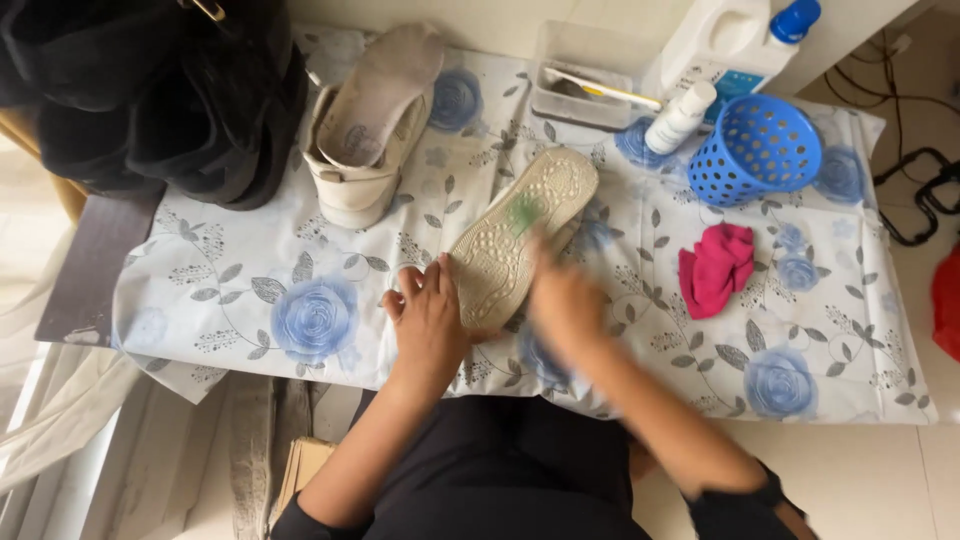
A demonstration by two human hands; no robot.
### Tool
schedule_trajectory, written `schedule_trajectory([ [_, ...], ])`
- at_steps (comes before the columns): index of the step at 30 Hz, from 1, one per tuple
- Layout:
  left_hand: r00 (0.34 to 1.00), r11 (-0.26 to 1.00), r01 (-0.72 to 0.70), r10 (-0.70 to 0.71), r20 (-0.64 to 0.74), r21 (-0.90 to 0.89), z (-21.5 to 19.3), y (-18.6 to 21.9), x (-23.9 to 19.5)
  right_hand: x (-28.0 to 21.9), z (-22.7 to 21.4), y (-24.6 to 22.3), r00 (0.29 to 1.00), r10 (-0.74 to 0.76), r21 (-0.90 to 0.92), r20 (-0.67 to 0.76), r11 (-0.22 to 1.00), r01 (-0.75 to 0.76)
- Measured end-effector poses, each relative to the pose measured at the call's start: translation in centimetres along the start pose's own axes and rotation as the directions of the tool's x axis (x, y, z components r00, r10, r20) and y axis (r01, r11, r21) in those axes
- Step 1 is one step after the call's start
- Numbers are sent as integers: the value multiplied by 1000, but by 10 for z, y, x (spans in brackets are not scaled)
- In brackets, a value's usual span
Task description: The person scrubs the sole of a white sneaker with a green brush, then uses a yellow brush to clean the sides and laces. They wipe the shoe with a pink cloth, flip it over to clean the upper, and place it next to the other shoe on the table.
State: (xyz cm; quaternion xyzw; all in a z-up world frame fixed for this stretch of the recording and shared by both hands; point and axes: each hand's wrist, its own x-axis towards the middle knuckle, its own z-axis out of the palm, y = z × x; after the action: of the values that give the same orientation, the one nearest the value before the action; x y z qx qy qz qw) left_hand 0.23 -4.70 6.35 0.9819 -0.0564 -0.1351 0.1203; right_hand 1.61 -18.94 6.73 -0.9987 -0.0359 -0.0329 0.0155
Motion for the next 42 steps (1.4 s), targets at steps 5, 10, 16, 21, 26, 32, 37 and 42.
schedule_trajectory([
  [5,1000,1000,4,-4,3,-24,3,-2,-1,-29,27,13,922,-274,-223,-273,950,216],
  [10,999,999,-18,17,-39,-33,6,-2,-2,-1,63,40,982,34,-269,-184,960,-84],
  [16,999,999,-37,36,-32,-34,18,-5,0,-3,43,46,855,-259,-493,-450,870,3],
  [21,999,999,-25,25,-28,-33,8,-4,-2,-51,70,-4,970,-231,-57,-72,972,227],
  [26,999,999,-33,33,-25,-12,17,-7,5,28,47,42,967,-183,-202,-176,968,146],
  [32,999,1000,-16,16,-33,-2,12,-6,5,-6,34,1,985,-170,-94,14,981,171],
  [37,999,999,-27,26,-24,-32,15,-6,1,70,122,104,957,-127,-329,-262,944,35],
  [42,1000,997,-14,12,-22,-72,8,-6,-3,4,-11,-5,992,-119,-54,-45,992,117],
])
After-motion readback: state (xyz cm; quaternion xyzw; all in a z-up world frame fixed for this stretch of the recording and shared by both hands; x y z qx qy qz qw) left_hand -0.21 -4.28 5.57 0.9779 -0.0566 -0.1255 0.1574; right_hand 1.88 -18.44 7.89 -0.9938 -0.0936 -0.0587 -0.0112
